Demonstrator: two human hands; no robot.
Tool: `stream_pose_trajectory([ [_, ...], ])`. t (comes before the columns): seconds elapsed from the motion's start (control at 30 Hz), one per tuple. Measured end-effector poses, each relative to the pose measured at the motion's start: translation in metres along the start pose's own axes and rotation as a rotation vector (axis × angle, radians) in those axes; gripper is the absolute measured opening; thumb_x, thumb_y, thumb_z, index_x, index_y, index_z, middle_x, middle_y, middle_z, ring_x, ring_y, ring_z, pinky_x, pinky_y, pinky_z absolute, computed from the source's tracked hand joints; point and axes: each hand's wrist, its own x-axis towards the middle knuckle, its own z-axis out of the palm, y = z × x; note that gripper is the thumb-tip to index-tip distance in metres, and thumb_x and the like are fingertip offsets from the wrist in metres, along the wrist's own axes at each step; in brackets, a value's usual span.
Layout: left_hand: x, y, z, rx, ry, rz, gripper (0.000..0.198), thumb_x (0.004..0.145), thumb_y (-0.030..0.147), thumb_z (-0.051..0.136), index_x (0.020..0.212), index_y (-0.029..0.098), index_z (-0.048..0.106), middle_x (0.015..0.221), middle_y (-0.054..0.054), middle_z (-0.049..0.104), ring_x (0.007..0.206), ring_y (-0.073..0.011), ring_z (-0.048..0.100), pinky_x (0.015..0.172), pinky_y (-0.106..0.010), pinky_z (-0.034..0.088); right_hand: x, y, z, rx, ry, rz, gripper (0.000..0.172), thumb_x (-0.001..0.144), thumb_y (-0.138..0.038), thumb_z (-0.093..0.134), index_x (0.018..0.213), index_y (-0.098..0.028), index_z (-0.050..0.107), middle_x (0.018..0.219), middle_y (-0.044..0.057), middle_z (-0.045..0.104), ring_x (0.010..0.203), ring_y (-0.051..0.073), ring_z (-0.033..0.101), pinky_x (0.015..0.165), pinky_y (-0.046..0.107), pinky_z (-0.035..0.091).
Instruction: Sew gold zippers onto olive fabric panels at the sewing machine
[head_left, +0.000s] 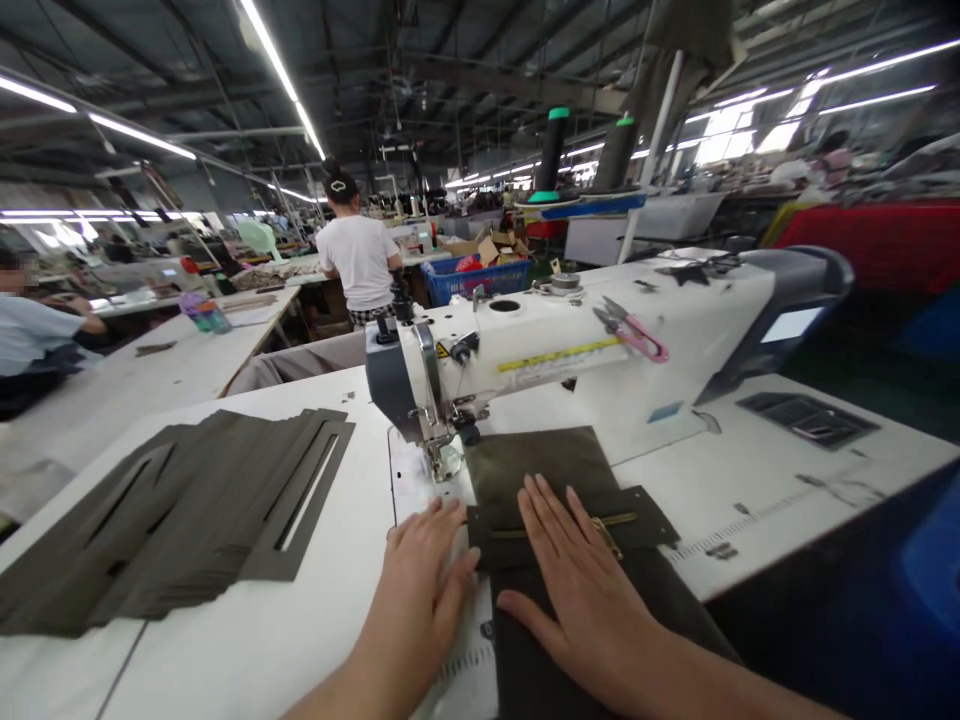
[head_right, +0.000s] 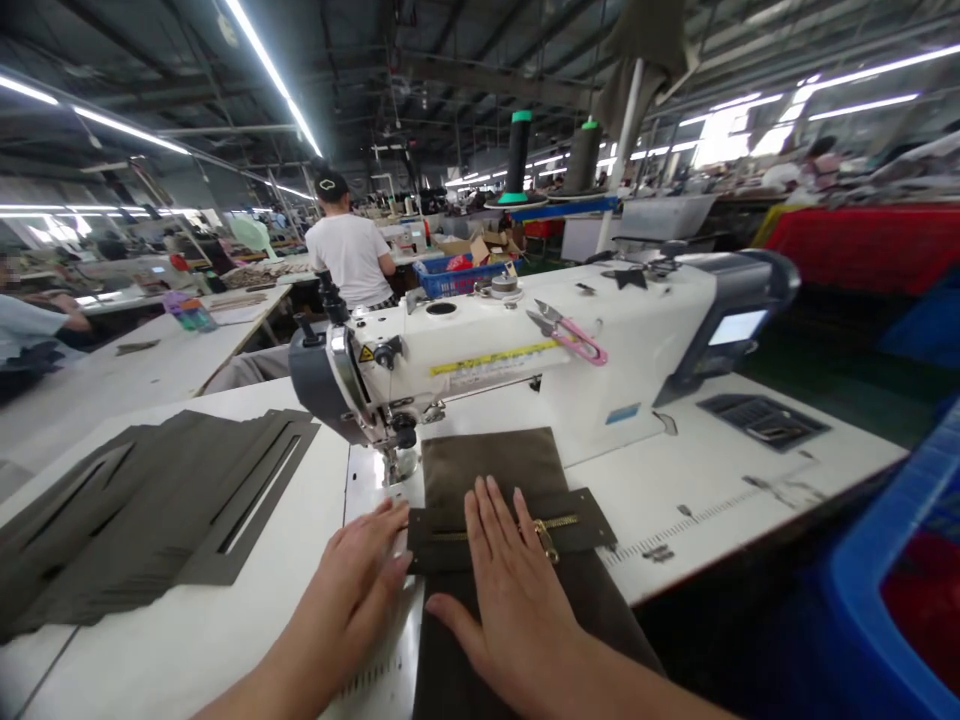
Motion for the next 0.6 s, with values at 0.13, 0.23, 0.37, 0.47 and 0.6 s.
stream_pose_trajectory([
  [0.13, -0.007, 0.018, -0.004, -0.644, -0.003, -0.360, 0.030, 0.074, 0.023, 0.057, 0.103, 0.018, 0.049, 0.095, -0.008, 0.065, 0.078, -0.0189, 0.064, 0.071, -0.033, 0.052, -0.013, -0.018, -0.008, 0.031, 0.032, -0.039, 0.075, 0.083, -0.050, 0.045, 0.136, 0.001, 0.026, 0.140, 0.023, 0.026, 0.132, 0.032, 0.018, 0.103, 0.055, 0.025],
  [0.23, -0.018, 0.022, -0.009, -0.871, 0.009, -0.510, 0.036, 0.070, 0.028, 0.063, 0.101, 0.016, 0.049, 0.090, -0.007, 0.065, 0.074, -0.0164, 0.064, 0.068, -0.028, 0.051, -0.022, -0.031, -0.012, 0.060, 0.073, -0.070, 0.074, 0.084, -0.046, 0.046, 0.137, 0.000, 0.023, 0.141, 0.022, 0.025, 0.132, 0.032, 0.018, 0.103, 0.056, 0.025],
  [0.37, -0.041, 0.025, -0.020, -0.938, 0.035, -0.576, 0.043, 0.070, 0.031, 0.067, 0.106, 0.016, 0.050, 0.100, -0.009, 0.062, 0.081, -0.0170, 0.063, 0.075, -0.030, 0.049, -0.029, -0.044, -0.018, 0.087, 0.119, -0.123, 0.075, 0.084, -0.043, 0.045, 0.138, 0.000, 0.018, 0.142, 0.021, 0.025, 0.132, 0.032, 0.018, 0.101, 0.056, 0.028],
  [0.47, -0.058, 0.027, -0.030, -0.945, 0.056, -0.596, 0.042, 0.072, 0.030, 0.066, 0.108, 0.016, 0.050, 0.105, -0.010, 0.060, 0.085, -0.0180, 0.062, 0.079, -0.032, 0.048, -0.029, -0.054, -0.022, 0.108, 0.113, -0.158, 0.075, 0.083, -0.041, 0.045, 0.138, 0.001, 0.016, 0.141, 0.021, 0.025, 0.132, 0.032, 0.019, 0.100, 0.056, 0.028],
  [0.6, -0.073, 0.027, -0.043, -0.936, 0.090, -0.593, 0.039, 0.074, 0.029, 0.064, 0.109, 0.017, 0.051, 0.109, -0.010, 0.060, 0.088, -0.0178, 0.062, 0.081, -0.030, 0.048, -0.026, -0.070, -0.020, 0.123, 0.094, -0.168, 0.075, 0.083, -0.037, 0.046, 0.139, 0.001, 0.014, 0.142, 0.022, 0.024, 0.132, 0.032, 0.019, 0.101, 0.057, 0.028],
])
